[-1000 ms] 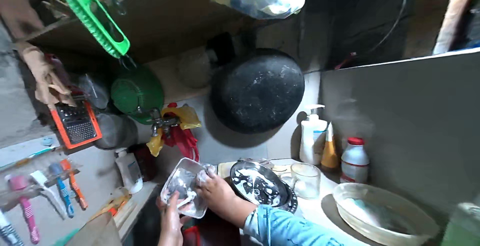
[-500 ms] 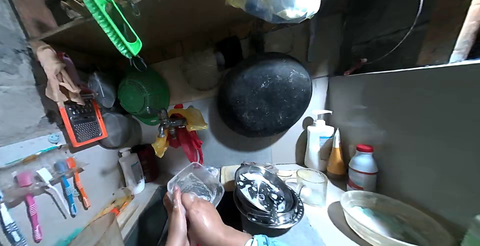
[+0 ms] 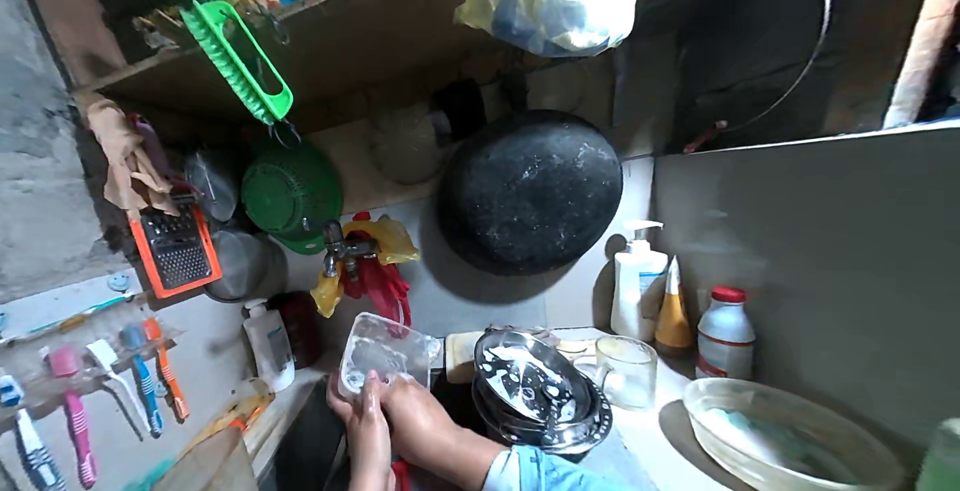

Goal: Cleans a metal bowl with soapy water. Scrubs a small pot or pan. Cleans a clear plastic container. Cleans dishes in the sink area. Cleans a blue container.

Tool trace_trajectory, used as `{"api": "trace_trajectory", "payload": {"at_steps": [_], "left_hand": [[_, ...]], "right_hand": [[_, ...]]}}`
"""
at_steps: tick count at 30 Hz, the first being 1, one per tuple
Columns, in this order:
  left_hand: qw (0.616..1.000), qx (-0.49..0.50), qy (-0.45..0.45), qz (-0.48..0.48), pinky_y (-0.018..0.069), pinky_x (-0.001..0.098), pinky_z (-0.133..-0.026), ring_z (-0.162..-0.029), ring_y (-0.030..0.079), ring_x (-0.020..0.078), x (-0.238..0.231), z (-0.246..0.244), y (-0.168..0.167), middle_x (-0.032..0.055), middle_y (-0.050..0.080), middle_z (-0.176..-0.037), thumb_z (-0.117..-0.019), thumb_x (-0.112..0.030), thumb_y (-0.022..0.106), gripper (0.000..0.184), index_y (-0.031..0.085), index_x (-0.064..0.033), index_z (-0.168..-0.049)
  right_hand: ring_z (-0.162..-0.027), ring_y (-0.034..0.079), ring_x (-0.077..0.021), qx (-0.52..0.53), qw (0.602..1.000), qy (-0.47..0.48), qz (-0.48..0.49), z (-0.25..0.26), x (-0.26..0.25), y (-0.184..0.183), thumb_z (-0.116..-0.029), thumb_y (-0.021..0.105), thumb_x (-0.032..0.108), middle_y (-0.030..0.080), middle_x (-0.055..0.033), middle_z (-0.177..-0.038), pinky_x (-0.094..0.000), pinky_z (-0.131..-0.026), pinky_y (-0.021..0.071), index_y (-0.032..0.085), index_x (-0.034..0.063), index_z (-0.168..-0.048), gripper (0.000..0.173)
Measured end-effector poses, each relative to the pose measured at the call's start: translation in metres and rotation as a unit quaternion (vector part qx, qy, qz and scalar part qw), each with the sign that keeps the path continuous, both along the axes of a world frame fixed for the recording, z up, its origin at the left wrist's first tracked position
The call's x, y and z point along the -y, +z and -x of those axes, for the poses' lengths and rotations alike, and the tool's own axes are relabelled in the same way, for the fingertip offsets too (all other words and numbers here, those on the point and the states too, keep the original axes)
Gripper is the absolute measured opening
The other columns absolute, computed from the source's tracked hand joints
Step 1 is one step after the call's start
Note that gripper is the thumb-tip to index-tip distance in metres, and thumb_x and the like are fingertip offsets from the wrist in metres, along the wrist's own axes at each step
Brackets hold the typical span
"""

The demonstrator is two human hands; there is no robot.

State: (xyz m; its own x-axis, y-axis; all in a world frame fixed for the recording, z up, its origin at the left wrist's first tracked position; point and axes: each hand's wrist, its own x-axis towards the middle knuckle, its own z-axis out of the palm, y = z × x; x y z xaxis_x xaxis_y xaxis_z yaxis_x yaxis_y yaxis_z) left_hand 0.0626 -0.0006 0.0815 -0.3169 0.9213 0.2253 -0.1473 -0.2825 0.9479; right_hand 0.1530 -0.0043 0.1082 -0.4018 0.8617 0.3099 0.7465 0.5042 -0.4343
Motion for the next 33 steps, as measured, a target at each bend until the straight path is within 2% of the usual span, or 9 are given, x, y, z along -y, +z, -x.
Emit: {"api": "trace_trajectory", "payload": {"at_steps": [2,5,8,11,17,21,26,30,33], "left_hand": [[0.999,-0.023,0.013,-0.021,0.0375,0.05,-0.115,-0.144,0.041,0.0304,-0.001,0.001,0.002,0.0204,0.031,-0.162,-0.1093,-0.035,0.044,0.066,0.012,-0.0119,-0.163],[0.995,-0.1,-0.018,-0.015,0.0309,0.0476,-0.12,-0.148,0.035,0.0294,-0.004,0.02,0.012,0.021,0.031,-0.162,-0.1122,-0.036,0.033,0.057,0.028,-0.0038,-0.159],[0.983,-0.176,-0.041,-0.013,0.0404,0.0473,-0.112,-0.139,0.046,0.0292,-0.008,0.043,0.023,0.02,0.041,-0.157,-0.1117,-0.029,0.035,0.048,0.039,-0.0067,-0.154],[0.985,-0.153,-0.072,0.026,0.0503,0.0512,-0.096,-0.128,0.055,0.033,-0.009,0.043,0.018,0.0208,0.041,-0.156,-0.109,-0.025,0.047,0.053,0.032,-0.013,-0.158],[0.992,-0.049,-0.098,0.058,0.0362,0.0505,-0.115,-0.145,0.04,0.029,0.008,0.026,-0.003,0.0159,0.035,-0.162,-0.1109,-0.03,0.041,0.054,0.029,-0.0137,-0.161],[0.981,-0.148,-0.123,0.032,0.0486,0.0487,-0.104,-0.133,0.054,0.0268,-0.003,0.058,0.017,0.0154,0.049,-0.152,-0.1107,-0.03,0.041,0.048,0.042,-0.0117,-0.155],[0.922,-0.346,-0.173,0.005,0.0381,0.046,-0.118,-0.144,0.045,0.018,0.0,0.068,0.03,0.0034,0.043,-0.16,-0.1091,-0.03,0.042,0.048,0.044,-0.0207,-0.156],[0.946,-0.262,-0.172,0.086,0.062,0.0526,-0.073,-0.11,0.069,0.0324,0.016,0.052,0.02,0.0131,0.047,-0.154,-0.1122,-0.032,0.038,0.048,0.035,-0.028,-0.16],[0.963,-0.194,-0.163,0.095,0.0606,0.0593,-0.069,-0.108,0.069,0.04,0.025,0.041,0.015,0.016,0.042,-0.158,-0.1118,-0.033,0.038,0.052,0.027,-0.0323,-0.162]], "right_hand": [[-0.125,0.059,-0.0408,-0.031,0.999,-0.028,0.003,0.011,0.011,-0.001,-0.0935,0.065,0.013,0.061,-0.0251,-0.131,-0.0554,-0.104,0.0485,0.058,0.0058,-0.14,0.048],[-0.106,0.069,-0.0382,-0.014,0.992,-0.004,-0.129,0.007,0.018,-0.033,-0.093,0.066,0.019,0.069,-0.0216,-0.112,-0.055,-0.088,0.056,0.066,0.0009,-0.117,0.03],[-0.111,0.068,-0.0374,0.049,0.959,0.102,-0.261,-0.012,0.002,-0.058,-0.0957,0.065,0.017,0.073,-0.0167,-0.115,-0.0589,-0.094,0.0527,0.073,0.0061,-0.11,0.02],[-0.118,0.061,-0.0477,0.142,0.973,0.121,-0.136,-0.02,-0.002,-0.042,-0.0956,0.059,0.0,0.064,-0.0252,-0.127,-0.0642,-0.095,0.0496,0.068,0.0037,-0.122,0.028],[-0.119,0.063,-0.0442,0.081,0.991,0.067,-0.088,0.005,0.023,-0.026,-0.0981,0.055,0.001,0.063,-0.027,-0.129,-0.0584,-0.096,0.0533,0.061,-0.0022,-0.131,0.034],[-0.116,0.064,-0.0434,0.054,0.992,0.103,-0.056,-0.014,0.035,-0.033,-0.1075,0.052,0.028,0.063,-0.0275,-0.124,-0.0564,-0.095,0.0536,0.064,-0.0033,-0.122,0.037],[-0.128,0.057,-0.0436,0.208,0.968,0.134,0.032,-0.049,0.005,-0.02,-0.1025,0.054,0.01,0.063,-0.0229,-0.134,-0.0636,-0.108,0.0422,0.071,0.0022,-0.121,0.026],[-0.129,0.054,-0.0486,0.348,0.934,0.051,-0.064,-0.052,-0.013,0.003,-0.0983,0.048,-0.009,0.061,-0.0318,-0.13,-0.0588,-0.111,0.0404,0.064,-0.0142,-0.119,0.026],[-0.134,0.051,-0.0469,0.324,0.939,0.049,-0.108,-0.046,-0.029,0.011,-0.0993,0.044,-0.01,0.057,-0.0308,-0.138,-0.0568,-0.115,0.039,0.064,-0.0134,-0.122,0.03]]}}
